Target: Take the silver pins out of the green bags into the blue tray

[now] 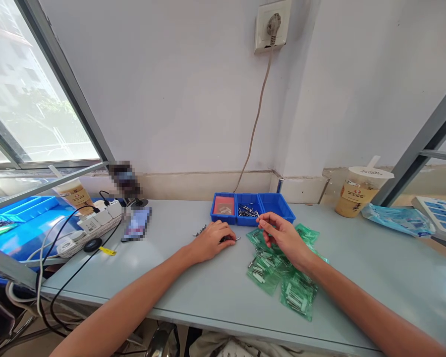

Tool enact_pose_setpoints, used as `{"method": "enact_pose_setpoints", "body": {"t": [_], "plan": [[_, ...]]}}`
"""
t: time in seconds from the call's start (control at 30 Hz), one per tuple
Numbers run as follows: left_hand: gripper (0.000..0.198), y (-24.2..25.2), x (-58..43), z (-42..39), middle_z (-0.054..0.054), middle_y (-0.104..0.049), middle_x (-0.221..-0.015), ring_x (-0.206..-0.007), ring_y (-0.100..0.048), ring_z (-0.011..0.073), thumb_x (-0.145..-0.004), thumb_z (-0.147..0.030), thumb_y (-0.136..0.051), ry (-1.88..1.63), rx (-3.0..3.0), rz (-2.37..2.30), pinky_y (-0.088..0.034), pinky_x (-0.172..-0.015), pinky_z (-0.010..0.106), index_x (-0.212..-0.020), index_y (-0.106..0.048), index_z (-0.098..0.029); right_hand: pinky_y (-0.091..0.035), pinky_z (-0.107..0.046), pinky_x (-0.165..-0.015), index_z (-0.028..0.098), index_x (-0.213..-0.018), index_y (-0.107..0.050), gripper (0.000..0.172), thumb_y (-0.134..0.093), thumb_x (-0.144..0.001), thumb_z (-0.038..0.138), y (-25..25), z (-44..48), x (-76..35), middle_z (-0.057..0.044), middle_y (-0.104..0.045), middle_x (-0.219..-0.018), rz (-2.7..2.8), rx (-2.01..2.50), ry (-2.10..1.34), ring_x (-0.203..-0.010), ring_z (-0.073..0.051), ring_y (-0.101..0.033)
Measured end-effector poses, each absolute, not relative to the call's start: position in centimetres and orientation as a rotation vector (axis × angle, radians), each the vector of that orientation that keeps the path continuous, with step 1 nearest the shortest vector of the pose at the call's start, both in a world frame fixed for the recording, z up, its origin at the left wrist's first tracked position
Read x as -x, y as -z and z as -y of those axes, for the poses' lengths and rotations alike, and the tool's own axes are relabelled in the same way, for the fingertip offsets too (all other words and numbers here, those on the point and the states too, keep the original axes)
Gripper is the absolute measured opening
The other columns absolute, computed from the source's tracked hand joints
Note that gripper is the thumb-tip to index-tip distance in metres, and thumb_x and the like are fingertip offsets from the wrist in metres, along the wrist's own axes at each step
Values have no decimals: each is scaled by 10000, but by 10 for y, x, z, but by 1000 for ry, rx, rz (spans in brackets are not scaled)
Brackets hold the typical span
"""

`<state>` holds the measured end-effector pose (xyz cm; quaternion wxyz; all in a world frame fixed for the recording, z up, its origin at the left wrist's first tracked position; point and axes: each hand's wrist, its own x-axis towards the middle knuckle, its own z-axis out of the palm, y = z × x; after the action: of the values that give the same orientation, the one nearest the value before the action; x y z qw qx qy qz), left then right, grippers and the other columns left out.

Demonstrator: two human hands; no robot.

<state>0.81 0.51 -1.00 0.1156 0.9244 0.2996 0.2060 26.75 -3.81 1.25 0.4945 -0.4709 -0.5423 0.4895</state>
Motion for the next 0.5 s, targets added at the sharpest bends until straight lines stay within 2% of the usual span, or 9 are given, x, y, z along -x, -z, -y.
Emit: {"method": "enact_pose_setpoints", "body": {"t": [0.27,0.5], "plan": [[184,11,-7,-6,29,-681,-1062,-1016,-564,203,-1067,-371,-571,-616,-2720,-864,-424,-885,328,-1070,-692,-233,-408,-271,-550,249,-965,-628,414,-747,-838,624,-9,36,-270,54,-518,-655,1322,1167,-1164,-578,-136,-483],[185,10,-5,-6,26,-678,-1060,-1008,-566,199,-1063,-385,-576,-630,-2715,-850,-434,-894,327,-1079,-690,-240,-408,-265,-523,246,-933,-636,408,-797,-800,596,-11,36,-269,29,-572,-838,1304,1152,-1115,-559,-106,-491]]}}
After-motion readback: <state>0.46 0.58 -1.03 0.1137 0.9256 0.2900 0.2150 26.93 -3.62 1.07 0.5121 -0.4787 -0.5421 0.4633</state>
